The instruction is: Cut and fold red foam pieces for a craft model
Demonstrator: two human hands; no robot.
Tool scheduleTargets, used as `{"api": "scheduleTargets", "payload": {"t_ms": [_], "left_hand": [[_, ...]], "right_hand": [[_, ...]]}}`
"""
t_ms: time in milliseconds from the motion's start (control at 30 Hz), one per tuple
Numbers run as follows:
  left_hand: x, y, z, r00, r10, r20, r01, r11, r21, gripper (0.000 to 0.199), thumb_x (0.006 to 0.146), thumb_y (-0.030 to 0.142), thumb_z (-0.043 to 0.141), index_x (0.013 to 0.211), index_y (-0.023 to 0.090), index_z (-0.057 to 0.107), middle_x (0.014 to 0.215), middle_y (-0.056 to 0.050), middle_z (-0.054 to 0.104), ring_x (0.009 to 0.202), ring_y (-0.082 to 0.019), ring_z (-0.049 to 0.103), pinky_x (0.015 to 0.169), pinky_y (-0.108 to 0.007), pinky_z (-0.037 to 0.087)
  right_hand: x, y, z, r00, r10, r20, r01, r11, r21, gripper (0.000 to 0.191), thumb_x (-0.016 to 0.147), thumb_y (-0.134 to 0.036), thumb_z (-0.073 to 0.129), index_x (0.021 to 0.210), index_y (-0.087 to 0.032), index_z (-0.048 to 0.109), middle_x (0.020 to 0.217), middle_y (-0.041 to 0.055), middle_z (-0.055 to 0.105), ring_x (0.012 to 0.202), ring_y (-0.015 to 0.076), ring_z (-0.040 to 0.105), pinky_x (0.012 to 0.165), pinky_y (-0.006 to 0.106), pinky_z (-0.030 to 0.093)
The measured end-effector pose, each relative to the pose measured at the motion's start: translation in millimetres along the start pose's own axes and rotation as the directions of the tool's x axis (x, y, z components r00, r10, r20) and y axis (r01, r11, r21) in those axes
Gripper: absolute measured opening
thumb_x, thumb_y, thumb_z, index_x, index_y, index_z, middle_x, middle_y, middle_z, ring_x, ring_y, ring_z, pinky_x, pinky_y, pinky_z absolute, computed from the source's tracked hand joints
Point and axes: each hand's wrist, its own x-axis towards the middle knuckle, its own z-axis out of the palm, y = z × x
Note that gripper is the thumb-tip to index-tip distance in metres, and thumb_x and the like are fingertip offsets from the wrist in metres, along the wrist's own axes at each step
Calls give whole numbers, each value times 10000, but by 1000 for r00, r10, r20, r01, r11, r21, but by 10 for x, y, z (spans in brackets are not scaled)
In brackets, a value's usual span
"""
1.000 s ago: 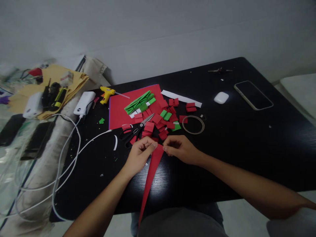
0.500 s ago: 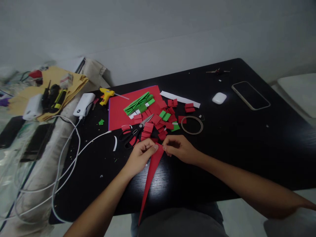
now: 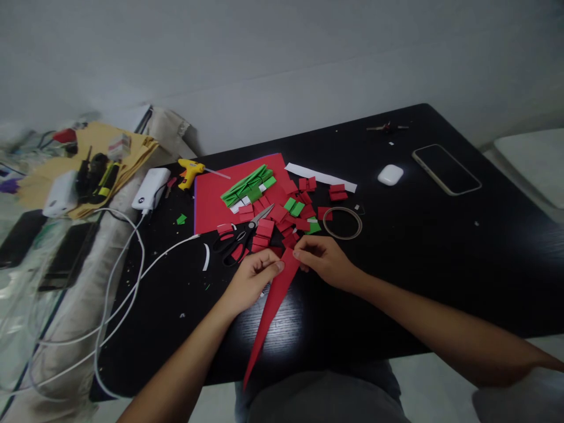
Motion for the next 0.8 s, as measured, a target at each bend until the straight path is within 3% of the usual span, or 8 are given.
{"api": "scheduleTargets", "payload": {"t_ms": [167, 333, 500, 633, 700, 800], "left_hand": [[-9, -3, -32, 1000, -26, 12, 26, 1000, -13, 326, 836, 387, 732, 684, 158, 558, 561, 67, 476, 498, -66, 419, 513, -194, 330], [-31, -28, -25, 979, -153, 135, 177, 967, -184, 294, 858, 403, 728, 827, 170, 552, 708, -17, 709, 585, -163, 692, 594, -286, 566], [-13, 18, -162, 982, -126, 140, 146, 979, -144, 265, 883, 381, 736, 882, 153, 602, 759, -46, 751, 565, -138, 703, 562, -246, 578], [19, 74, -352, 995, -100, -19, 98, 990, -106, 266, 835, 367, 791, 883, 130, 680, 734, -46, 740, 596, -136, 708, 563, -224, 590], [42, 90, -411, 985, -61, -164, 40, 991, -126, 281, 782, 348, 836, 885, 124, 699, 668, -27, 711, 578, -140, 700, 525, -210, 577], [84, 90, -429, 890, 52, -453, -158, 967, -199, 330, 713, 314, 884, 916, 141, 690, 704, -5, 710, 571, -130, 693, 505, -197, 568]], "right_hand": [[40, 1, -52, 997, -24, -77, 25, 1000, 2, 202, 867, -307, 647, 712, -180, 622, 594, -35, 570, 525, 107, 515, 531, 243, 409], [72, 14, -91, 976, -50, -213, 51, 999, 1, 221, 869, -332, 646, 709, -181, 619, 588, -36, 568, 531, 111, 519, 531, 246, 414], [105, 21, -131, 924, -62, -378, 81, 996, 34, 217, 874, -345, 662, 727, -190, 624, 584, -40, 564, 531, 113, 525, 541, 254, 428], [127, 18, -154, 892, -40, -450, 93, 991, 96, 210, 876, -358, 680, 757, -192, 630, 610, -41, 572, 545, 114, 551, 544, 250, 446], [132, 19, -157, 886, -25, -464, 93, 988, 124, 212, 878, -361, 679, 761, -192, 626, 625, -39, 583, 550, 113, 561, 546, 248, 456], [130, 26, -154, 889, -9, -458, 89, 984, 153, 211, 881, -361, 681, 768, -191, 628, 648, -32, 602, 564, 115, 577, 562, 254, 480]]}}
